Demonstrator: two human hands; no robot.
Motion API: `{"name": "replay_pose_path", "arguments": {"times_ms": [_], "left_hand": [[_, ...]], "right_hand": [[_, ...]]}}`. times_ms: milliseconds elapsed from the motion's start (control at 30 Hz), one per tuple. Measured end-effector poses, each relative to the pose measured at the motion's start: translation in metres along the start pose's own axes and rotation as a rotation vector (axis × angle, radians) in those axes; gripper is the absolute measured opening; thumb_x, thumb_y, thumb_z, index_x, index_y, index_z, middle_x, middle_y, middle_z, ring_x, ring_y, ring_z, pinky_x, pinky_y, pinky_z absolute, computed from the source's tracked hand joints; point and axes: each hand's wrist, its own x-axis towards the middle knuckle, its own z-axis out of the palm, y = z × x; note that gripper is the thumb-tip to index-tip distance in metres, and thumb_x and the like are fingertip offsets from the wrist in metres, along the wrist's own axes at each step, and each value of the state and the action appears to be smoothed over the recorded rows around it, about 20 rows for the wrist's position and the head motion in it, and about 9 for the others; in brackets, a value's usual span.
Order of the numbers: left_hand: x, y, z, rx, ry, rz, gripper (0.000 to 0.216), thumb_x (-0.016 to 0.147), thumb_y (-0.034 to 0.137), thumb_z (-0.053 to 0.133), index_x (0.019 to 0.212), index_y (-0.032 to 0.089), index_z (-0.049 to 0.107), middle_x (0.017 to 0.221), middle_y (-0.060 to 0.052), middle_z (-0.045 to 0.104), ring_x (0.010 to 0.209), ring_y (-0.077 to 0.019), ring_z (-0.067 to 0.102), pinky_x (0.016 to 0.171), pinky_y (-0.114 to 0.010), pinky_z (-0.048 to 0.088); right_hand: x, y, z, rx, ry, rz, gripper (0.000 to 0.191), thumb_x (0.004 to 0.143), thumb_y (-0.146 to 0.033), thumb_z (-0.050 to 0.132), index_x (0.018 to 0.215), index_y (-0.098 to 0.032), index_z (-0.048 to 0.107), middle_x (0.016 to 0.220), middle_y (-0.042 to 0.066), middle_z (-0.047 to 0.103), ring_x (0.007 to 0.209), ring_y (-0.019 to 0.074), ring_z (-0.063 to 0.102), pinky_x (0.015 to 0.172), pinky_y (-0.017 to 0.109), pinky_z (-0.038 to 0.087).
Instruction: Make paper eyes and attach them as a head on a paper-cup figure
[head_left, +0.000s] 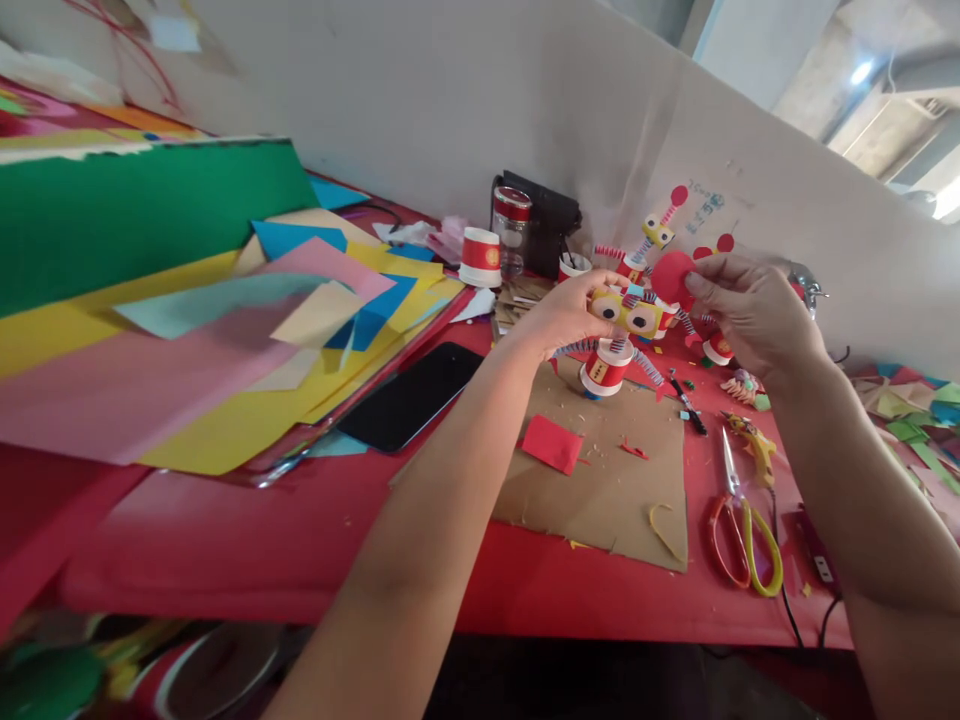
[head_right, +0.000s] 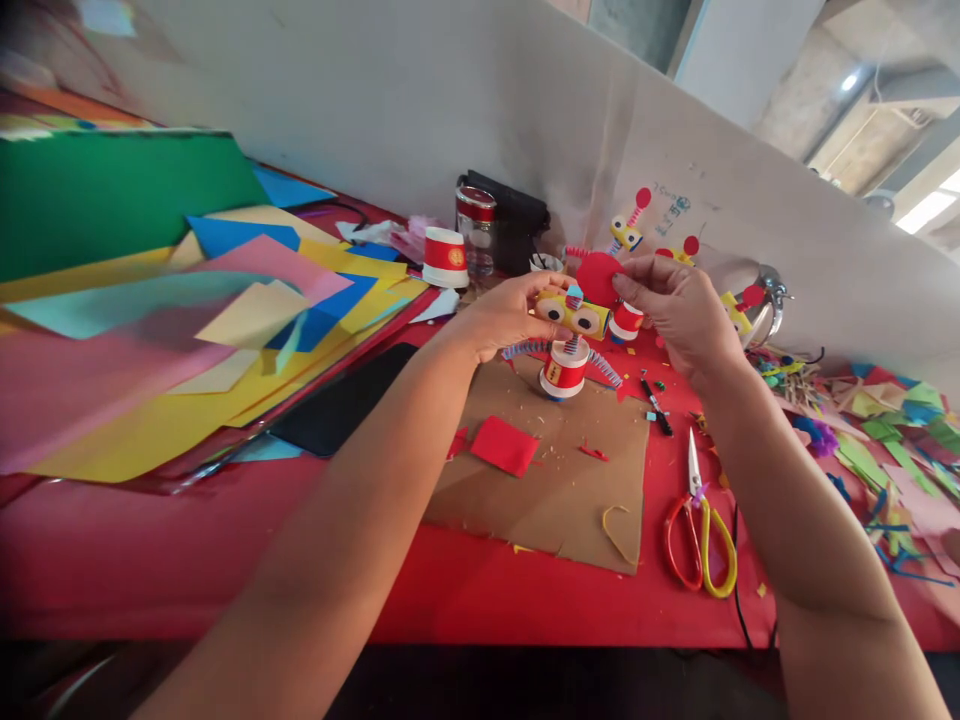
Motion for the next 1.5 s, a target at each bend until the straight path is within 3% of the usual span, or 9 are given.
{"name": "replay_pose_path", "arguments": {"times_ms": [100, 267, 333, 433, 600, 767, 867, 1067, 1500], "left_hand": [[0.000, 0.003, -0.002, 0.018, -0.002, 0.013, 0.059, 0.060, 0.000, 0.082, 0.110, 0.026, 0.069, 0.098, -0.003, 0.070, 0.088, -0.0224, 0.068, 0.083, -0.046, 0.057], [-0.003, 0.008, -0.003, 0.061, 0.016, 0.015, 0.064, 0.057, -0.001, 0.083, 0.113, 0.026, 0.068, 0.101, -0.004, 0.070, 0.085, -0.0213, 0.067, 0.081, -0.044, 0.057], [-0.004, 0.009, -0.002, 0.084, 0.017, 0.016, 0.064, 0.057, -0.002, 0.083, 0.113, 0.026, 0.068, 0.100, -0.004, 0.071, 0.084, -0.0214, 0.067, 0.080, -0.043, 0.057], [-0.004, 0.009, -0.003, 0.115, 0.011, 0.045, 0.060, 0.057, -0.003, 0.082, 0.109, 0.026, 0.070, 0.098, -0.004, 0.072, 0.086, -0.0227, 0.068, 0.081, -0.045, 0.057], [-0.004, 0.009, -0.005, 0.158, 0.020, 0.081, 0.059, 0.059, 0.000, 0.083, 0.111, 0.026, 0.069, 0.112, -0.008, 0.071, 0.091, -0.0225, 0.068, 0.084, -0.045, 0.057], [-0.004, 0.012, -0.001, 0.110, 0.002, 0.039, 0.058, 0.060, -0.001, 0.078, 0.112, 0.023, 0.068, 0.119, -0.008, 0.068, 0.091, -0.0196, 0.067, 0.081, -0.036, 0.056], [-0.006, 0.018, 0.005, 0.083, -0.001, -0.014, 0.054, 0.063, 0.000, 0.075, 0.112, 0.020, 0.067, 0.110, -0.005, 0.067, 0.086, -0.0162, 0.064, 0.079, -0.032, 0.054], [-0.006, 0.022, 0.012, 0.069, 0.028, -0.146, 0.043, 0.069, 0.003, 0.072, 0.109, 0.017, 0.065, 0.070, 0.003, 0.058, 0.072, -0.0148, 0.058, 0.075, -0.032, 0.049], [-0.007, 0.028, 0.015, 0.003, 0.012, -0.180, 0.036, 0.071, 0.001, 0.071, 0.103, 0.016, 0.064, 0.074, 0.002, 0.060, 0.074, -0.0144, 0.059, 0.074, -0.030, 0.047]], "right_hand": [[-0.008, 0.004, -0.003, -0.124, 0.044, -0.107, 0.009, 0.081, -0.027, 0.079, 0.081, -0.022, 0.071, 0.071, -0.004, 0.065, 0.064, 0.0106, 0.060, 0.060, 0.028, 0.052], [-0.041, 0.001, -0.006, -0.673, 0.160, -0.829, 0.016, 0.090, -0.019, 0.067, 0.085, -0.033, 0.075, 0.085, -0.003, 0.073, 0.083, 0.0165, 0.064, 0.079, 0.037, 0.053], [-0.052, 0.001, -0.008, -0.818, 0.195, -0.974, 0.020, 0.092, -0.022, 0.063, 0.086, -0.036, 0.075, 0.084, -0.003, 0.073, 0.081, 0.0176, 0.063, 0.076, 0.037, 0.052], [-0.059, 0.005, -0.009, -0.916, 0.246, -0.944, 0.021, 0.094, -0.031, 0.061, 0.083, -0.039, 0.076, 0.080, 0.000, 0.071, 0.080, 0.0211, 0.060, 0.073, 0.039, 0.051], [-0.057, 0.007, -0.003, -0.725, 0.181, -0.944, 0.022, 0.091, -0.022, 0.065, 0.092, -0.041, 0.075, 0.087, -0.003, 0.073, 0.085, 0.0212, 0.062, 0.078, 0.040, 0.052], [-0.047, 0.006, 0.008, -0.528, 0.188, -0.547, 0.008, 0.088, -0.024, 0.068, 0.086, -0.030, 0.072, 0.080, -0.001, 0.071, 0.078, 0.0178, 0.064, 0.075, 0.037, 0.054], [-0.033, 0.007, 0.010, -0.453, 0.195, -0.414, 0.002, 0.085, -0.025, 0.069, 0.085, -0.026, 0.071, 0.082, -0.001, 0.072, 0.078, 0.0166, 0.064, 0.075, 0.036, 0.055], [-0.009, 0.012, 0.008, -0.406, 0.137, -0.385, 0.005, 0.082, -0.020, 0.069, 0.084, -0.025, 0.069, 0.078, -0.002, 0.068, 0.074, 0.0152, 0.062, 0.074, 0.036, 0.054], [0.006, 0.016, 0.011, -0.504, 0.041, -0.395, 0.007, 0.083, -0.019, 0.065, 0.086, -0.024, 0.068, 0.081, -0.001, 0.068, 0.078, 0.0158, 0.063, 0.076, 0.036, 0.054]]}}
